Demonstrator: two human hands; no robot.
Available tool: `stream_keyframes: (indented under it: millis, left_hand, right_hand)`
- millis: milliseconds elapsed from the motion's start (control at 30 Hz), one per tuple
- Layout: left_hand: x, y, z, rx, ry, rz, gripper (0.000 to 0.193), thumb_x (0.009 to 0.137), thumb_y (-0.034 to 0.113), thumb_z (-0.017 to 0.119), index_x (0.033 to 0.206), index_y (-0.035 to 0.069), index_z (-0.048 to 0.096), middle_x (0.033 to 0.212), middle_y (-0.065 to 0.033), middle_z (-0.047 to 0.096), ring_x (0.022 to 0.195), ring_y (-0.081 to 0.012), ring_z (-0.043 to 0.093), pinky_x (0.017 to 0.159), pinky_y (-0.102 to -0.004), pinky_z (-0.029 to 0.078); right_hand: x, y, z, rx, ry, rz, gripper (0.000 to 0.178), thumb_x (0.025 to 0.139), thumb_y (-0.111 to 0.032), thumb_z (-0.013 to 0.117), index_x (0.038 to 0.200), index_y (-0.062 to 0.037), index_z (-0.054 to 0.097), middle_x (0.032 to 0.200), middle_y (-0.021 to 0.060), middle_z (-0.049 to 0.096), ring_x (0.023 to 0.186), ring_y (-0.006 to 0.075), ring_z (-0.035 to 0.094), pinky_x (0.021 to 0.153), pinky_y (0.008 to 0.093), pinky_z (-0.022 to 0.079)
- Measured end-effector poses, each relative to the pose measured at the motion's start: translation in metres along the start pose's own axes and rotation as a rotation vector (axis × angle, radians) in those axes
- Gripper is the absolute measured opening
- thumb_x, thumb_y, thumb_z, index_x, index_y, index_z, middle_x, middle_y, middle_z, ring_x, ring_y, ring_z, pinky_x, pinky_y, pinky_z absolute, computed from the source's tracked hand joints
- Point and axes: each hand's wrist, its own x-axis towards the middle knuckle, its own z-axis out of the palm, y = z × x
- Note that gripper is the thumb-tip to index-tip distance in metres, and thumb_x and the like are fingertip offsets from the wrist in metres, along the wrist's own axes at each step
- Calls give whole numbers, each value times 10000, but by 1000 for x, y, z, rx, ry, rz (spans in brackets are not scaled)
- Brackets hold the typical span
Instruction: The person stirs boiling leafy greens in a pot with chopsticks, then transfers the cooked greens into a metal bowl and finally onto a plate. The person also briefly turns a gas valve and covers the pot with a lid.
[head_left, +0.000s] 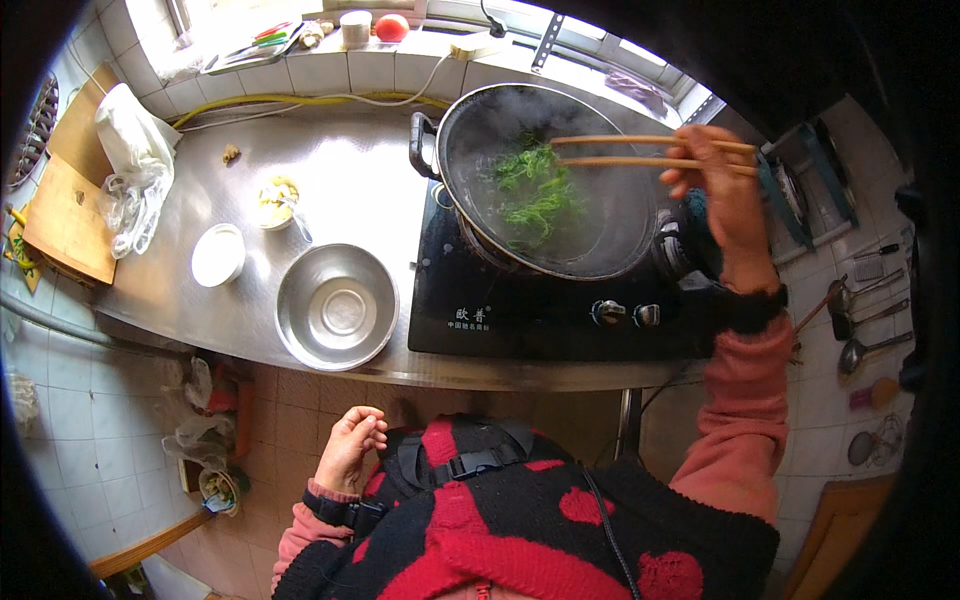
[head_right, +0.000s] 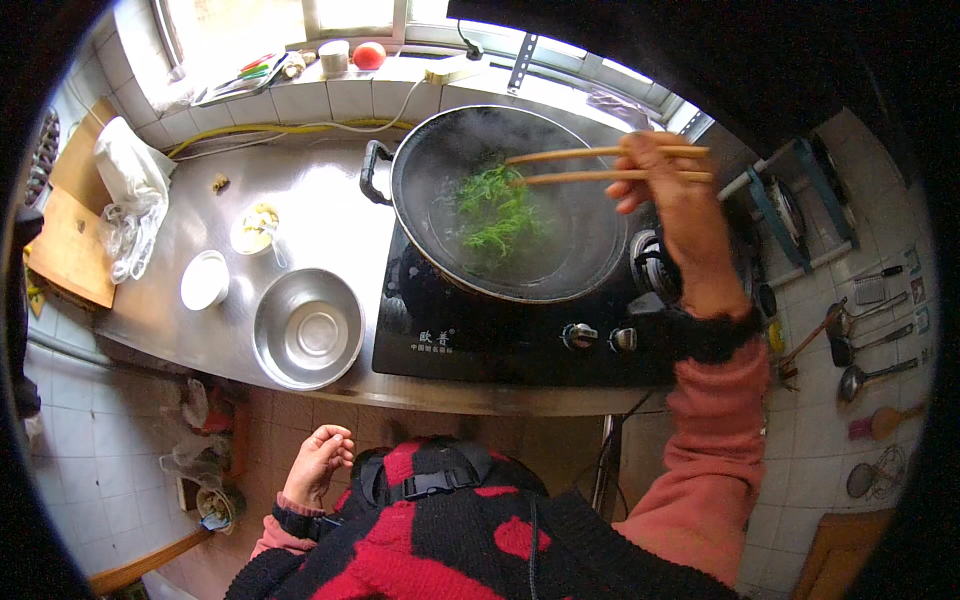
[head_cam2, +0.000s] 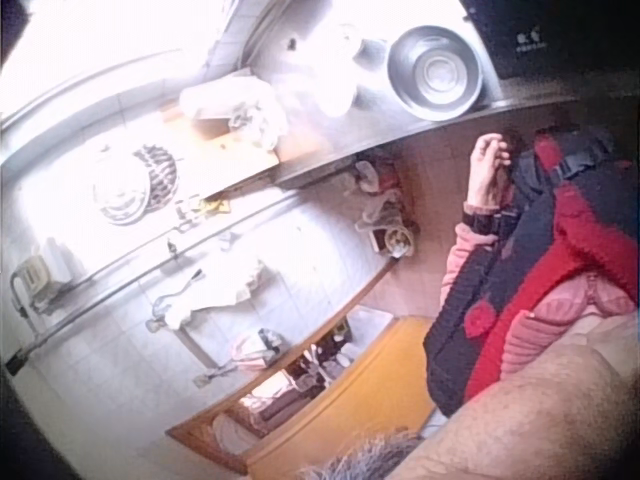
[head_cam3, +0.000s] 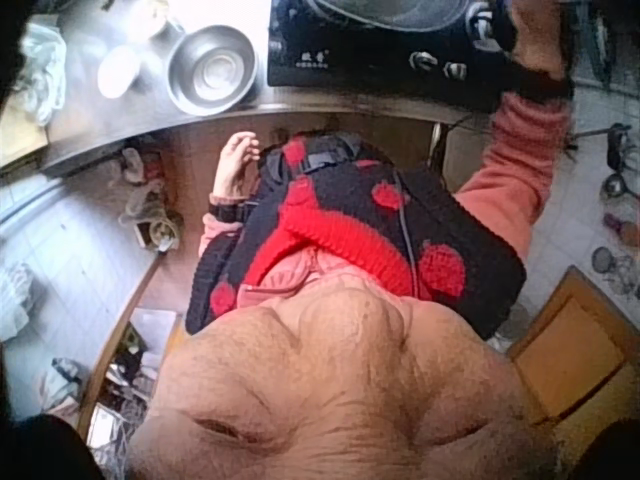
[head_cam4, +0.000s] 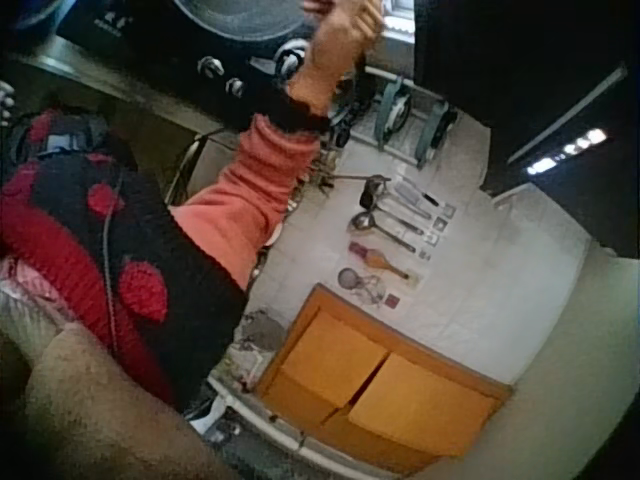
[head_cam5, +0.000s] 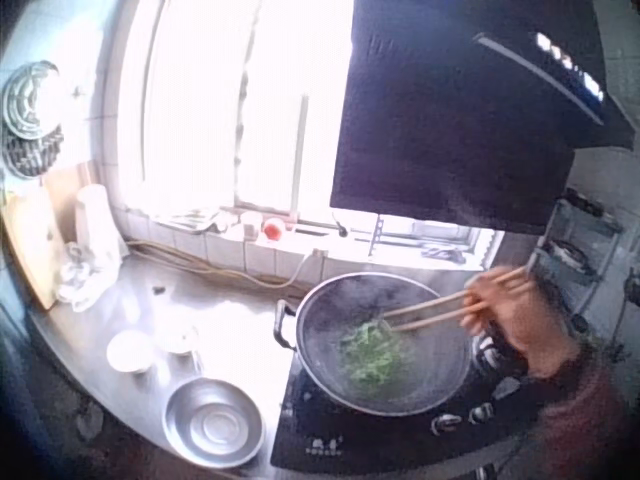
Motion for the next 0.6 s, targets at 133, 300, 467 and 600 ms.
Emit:
stream_keyframes:
  millis: [133, 300, 467, 600]
  left_hand:
    - [0, -1, 3, -1, -1, 8, 117, 875, 113, 515, 955, 36, 552, 791, -47, 590, 637, -100, 564, 584, -207, 485]
    - [-3, 1, 2, -6, 7, 17, 113, 875, 111, 515, 952, 38, 554, 792, -50, 595, 635, -101, 566, 583, -212, 487]
    - [-2, 3, 3, 0, 6, 11, 115, 877, 112, 511, 954, 39, 554, 795, -52, 596, 633, -103, 567, 580, -214, 488]
    - [2, 6, 6, 43, -17, 16, 119, 880, 110, 502, 961, 37, 551, 801, -49, 594, 638, -103, 566, 582, -215, 490]
  right_hand:
    - [10, 59, 36, 175, -90, 204, 235, 880, -237, 531, 909, -8, 572, 765, 104, 611, 610, 172, 627, 484, 241, 527]
    - [17, 86, 27, 397, 76, 200, 247, 882, -220, 526, 892, 25, 561, 788, 139, 614, 656, 224, 643, 572, 296, 563]
    - [11, 80, 9, 642, 271, 228, 251, 878, -228, 531, 900, 21, 557, 806, 151, 617, 699, 256, 648, 622, 332, 572]
    - [6, 65, 1, 676, 365, 124, 262, 881, -245, 526, 914, 14, 553, 882, 165, 606, 790, 261, 638, 709, 341, 559]
